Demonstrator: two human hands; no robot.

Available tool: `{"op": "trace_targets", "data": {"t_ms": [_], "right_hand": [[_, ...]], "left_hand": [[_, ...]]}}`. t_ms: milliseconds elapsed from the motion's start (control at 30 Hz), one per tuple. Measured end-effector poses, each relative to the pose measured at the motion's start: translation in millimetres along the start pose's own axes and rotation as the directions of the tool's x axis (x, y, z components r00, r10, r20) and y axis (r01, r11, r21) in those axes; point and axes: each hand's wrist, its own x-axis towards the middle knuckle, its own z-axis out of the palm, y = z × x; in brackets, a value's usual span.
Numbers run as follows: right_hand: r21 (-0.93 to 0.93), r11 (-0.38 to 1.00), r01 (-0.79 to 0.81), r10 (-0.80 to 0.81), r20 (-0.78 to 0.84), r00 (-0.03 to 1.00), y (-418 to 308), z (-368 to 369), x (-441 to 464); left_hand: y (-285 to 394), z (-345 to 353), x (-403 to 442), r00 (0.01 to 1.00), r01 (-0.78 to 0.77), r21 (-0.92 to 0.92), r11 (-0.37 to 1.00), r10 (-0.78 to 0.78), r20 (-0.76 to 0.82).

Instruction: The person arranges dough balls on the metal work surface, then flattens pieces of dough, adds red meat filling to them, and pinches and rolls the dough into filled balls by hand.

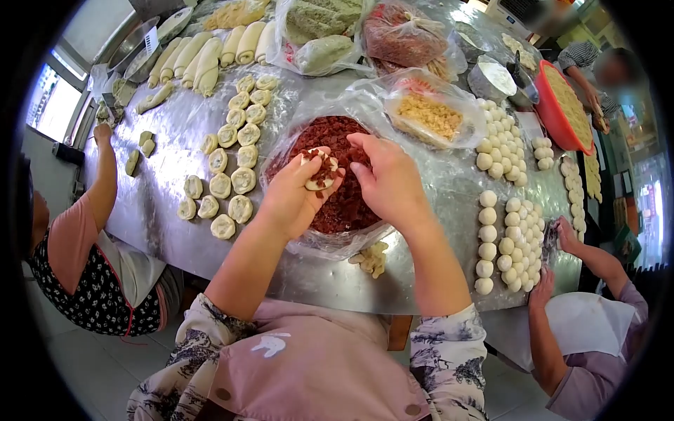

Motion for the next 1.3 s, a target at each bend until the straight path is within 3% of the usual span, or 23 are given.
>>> {"op": "trace_targets", "data": {"t_ms": [67, 200, 267, 333, 400, 433, 733, 900, 1033, 1100, 1200, 1300], "right_hand": [[-0.135, 0.982, 0.134, -0.137, -0.013, 0.990, 3, 1, -3], [-0.073, 0.987, 0.142, -0.137, 0.064, 0.988, -18, -2, -14], [-0.094, 0.992, 0.088, -0.085, 0.035, 0.996, -16, 6, -19], [0.048, 0.999, -0.007, 0.005, 0.031, 1.000, -10, 11, -20], [0.150, 0.984, -0.100, 0.096, 0.032, 0.995, -9, 13, -20], [0.131, 0.989, -0.070, 0.068, 0.017, 0.998, -9, 13, -19], [0.143, 0.990, -0.009, 0.018, -0.063, 0.998, -20, 20, -16], [0.143, 0.989, -0.029, 0.045, -0.107, 0.993, -7, 28, -16], [0.155, 0.984, -0.090, 0.092, -0.004, 0.996, -18, 18, -14], [0.230, 0.964, -0.134, 0.126, 0.047, 0.991, -20, 10, -16], [0.145, 0.989, 0.010, 0.004, -0.097, 0.995, -5, 7, -23], [0.014, 0.983, 0.183, -0.182, -0.061, 0.981, 5, 18, -28]], "left_hand": [[2, -3, 1, 0.998, 0.065, -0.108, 0.992, -0.062, 0.030], [4, -13, 6, 0.940, 0.187, -0.236, 0.954, -0.104, 0.325], [2, -10, 6, 0.960, 0.181, -0.266, 0.947, -0.110, 0.259], [-3, -10, 9, 0.981, 0.160, -0.273, 0.949, -0.122, 0.150], [-5, 1, 2, 0.993, 0.118, -0.164, 0.979, -0.113, 0.039], [-5, 6, -1, 0.994, 0.102, -0.106, 0.989, -0.104, -0.017], [-18, 2, 3, 0.988, 0.037, -0.015, 0.999, -0.035, 0.148], [-16, 7, 1, 0.997, 0.047, -0.012, 0.999, -0.046, 0.066], [-12, 9, -2, 0.995, 0.054, 0.028, 0.998, -0.057, 0.081], [-7, 4, -2, 0.990, 0.091, -0.068, 0.994, -0.083, 0.111], [2, 3, -8, 0.984, 0.145, -0.124, 0.982, -0.131, 0.117], [2, 0, -7, 0.955, 0.226, -0.191, 0.955, -0.179, 0.239]]}}
